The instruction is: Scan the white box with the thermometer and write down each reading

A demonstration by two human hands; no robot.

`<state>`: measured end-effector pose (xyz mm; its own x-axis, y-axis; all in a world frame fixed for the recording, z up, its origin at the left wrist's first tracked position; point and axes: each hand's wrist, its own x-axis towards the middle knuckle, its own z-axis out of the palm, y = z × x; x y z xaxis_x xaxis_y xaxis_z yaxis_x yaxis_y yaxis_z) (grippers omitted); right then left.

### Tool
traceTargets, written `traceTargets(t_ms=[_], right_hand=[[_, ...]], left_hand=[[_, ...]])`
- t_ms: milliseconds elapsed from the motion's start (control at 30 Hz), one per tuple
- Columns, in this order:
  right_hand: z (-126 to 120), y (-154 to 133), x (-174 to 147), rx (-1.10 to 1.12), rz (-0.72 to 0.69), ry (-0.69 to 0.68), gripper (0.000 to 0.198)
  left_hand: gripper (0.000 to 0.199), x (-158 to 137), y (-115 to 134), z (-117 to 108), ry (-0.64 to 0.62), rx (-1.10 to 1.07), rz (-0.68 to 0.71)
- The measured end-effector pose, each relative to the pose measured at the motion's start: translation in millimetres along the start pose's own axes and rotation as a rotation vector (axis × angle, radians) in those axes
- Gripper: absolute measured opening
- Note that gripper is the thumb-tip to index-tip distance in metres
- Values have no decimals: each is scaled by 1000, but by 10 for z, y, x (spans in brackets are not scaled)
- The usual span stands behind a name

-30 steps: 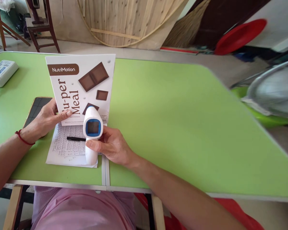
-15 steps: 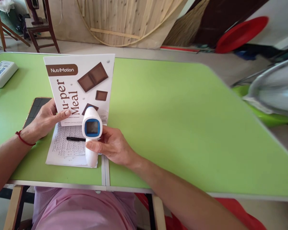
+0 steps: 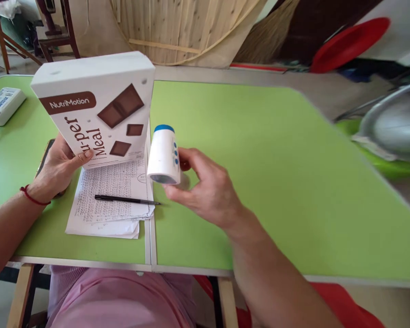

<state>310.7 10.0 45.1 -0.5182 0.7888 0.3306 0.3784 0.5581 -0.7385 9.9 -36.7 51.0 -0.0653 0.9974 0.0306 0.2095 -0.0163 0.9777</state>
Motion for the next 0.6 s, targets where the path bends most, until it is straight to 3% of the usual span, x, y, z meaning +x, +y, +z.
traceTargets(t_ms=[100, 167, 300, 433, 600], right_hand=[[-39, 207, 24, -248, -74, -38, 40], [-32, 328, 26, -329, -52, -110, 41], [15, 480, 20, -397, 23, -254, 39], [78, 524, 10, -435, 22, -292, 37], [131, 547, -18, -451, -1, -300, 35]], left_hand=[[67, -6, 9, 3, -23, 6, 3], [65, -12, 20, 5, -31, 16, -7], [61, 0, 15, -12, -66, 5, -16], [59, 21, 9, -30, -94, -24, 12], [44, -15, 6, -29, -21, 206, 34]])
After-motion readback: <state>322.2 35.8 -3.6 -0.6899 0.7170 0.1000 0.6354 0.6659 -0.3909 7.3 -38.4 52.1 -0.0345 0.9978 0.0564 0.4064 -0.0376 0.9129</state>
